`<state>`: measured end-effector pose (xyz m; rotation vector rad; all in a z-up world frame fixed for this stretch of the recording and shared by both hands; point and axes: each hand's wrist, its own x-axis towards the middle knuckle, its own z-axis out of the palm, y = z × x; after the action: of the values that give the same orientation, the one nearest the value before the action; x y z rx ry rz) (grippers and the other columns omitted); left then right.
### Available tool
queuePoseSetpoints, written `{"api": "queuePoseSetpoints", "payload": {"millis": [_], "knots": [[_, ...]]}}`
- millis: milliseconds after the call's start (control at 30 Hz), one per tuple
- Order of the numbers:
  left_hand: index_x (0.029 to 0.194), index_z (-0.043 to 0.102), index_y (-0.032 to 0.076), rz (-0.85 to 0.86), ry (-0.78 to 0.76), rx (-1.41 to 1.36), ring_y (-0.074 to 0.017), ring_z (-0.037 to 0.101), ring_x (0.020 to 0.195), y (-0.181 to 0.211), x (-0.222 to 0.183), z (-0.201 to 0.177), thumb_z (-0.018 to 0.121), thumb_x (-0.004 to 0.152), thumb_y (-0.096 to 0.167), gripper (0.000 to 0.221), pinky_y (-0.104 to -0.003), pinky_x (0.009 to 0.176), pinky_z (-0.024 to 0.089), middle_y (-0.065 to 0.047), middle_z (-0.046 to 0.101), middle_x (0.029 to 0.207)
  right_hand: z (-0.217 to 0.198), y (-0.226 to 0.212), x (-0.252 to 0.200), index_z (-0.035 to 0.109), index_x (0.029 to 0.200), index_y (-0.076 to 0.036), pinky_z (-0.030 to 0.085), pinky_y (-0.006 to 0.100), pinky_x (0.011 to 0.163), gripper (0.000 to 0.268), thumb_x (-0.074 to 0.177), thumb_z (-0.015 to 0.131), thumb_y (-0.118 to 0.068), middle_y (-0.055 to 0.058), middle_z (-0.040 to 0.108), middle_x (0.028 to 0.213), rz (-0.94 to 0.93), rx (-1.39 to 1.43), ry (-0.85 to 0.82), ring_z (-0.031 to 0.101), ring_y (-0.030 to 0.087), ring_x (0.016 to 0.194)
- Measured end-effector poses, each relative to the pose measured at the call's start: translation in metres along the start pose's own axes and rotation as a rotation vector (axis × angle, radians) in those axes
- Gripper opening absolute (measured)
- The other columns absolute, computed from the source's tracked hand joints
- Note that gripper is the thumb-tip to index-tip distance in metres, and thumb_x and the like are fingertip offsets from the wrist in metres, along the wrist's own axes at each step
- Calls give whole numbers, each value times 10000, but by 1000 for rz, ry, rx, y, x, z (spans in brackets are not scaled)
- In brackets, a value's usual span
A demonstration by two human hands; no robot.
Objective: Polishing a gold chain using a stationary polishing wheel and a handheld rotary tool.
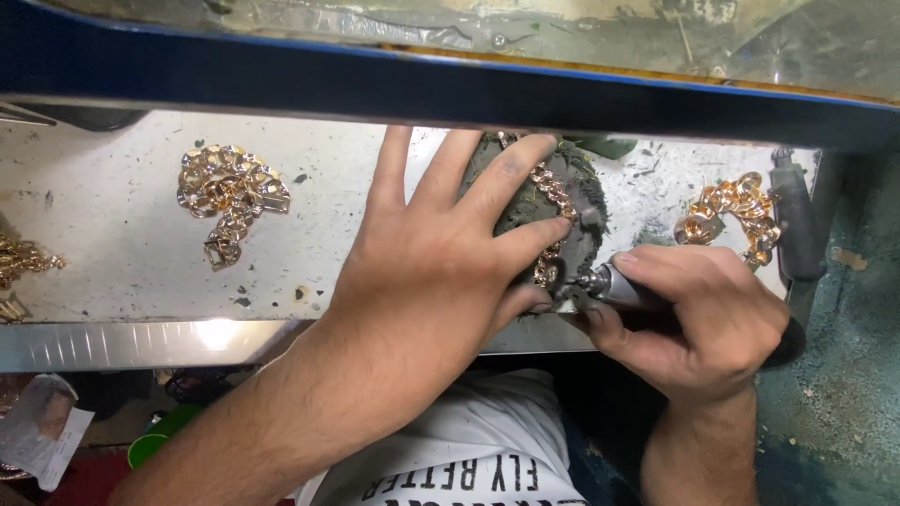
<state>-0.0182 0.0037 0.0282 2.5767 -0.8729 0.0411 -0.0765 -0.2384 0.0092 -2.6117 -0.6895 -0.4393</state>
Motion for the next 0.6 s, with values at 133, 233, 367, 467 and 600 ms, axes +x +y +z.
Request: {"api": "queuePoseSetpoints", "payload": {"millis": [133,233,367,467,600], "knots": [[1118,763,296,10,37,33,-331,504,1265,0,1,0,905,584,556,610,-638,1073,371,-70,561,1458,1,1,1,718,1010,49,574,431,819,373,921,783,-307,195,761,962,-6,9,2,741,340,862],[1112,760,304,17,44,38,-322,512,1240,0,1,-1,903,587,565,604,-598,1059,373,-65,571,1451,1,2,1,710,1037,44,569,438,815,338,952,760,-280,195,759,974,-6,1,0,736,348,866],[1111,759,322,14,32,27,-320,512,1215,-1,2,-1,903,583,563,598,-575,1026,373,-62,553,1442,2,2,2,711,1045,42,559,434,799,361,958,754,-306,193,762,975,-1,-13,3,736,348,859],[1115,759,328,18,36,18,-316,521,1193,-3,2,-2,896,593,575,593,-550,996,378,-64,560,1425,0,-2,2,720,1037,52,558,433,837,356,936,765,-287,203,758,982,33,26,10,733,342,876],[1130,760,332,19,28,31,-312,530,1185,-3,3,-1,888,592,605,617,-538,978,388,-58,571,1416,0,-3,6,713,1067,65,570,430,818,332,960,745,-247,193,754,1006,7,34,-18,742,330,895]]}}
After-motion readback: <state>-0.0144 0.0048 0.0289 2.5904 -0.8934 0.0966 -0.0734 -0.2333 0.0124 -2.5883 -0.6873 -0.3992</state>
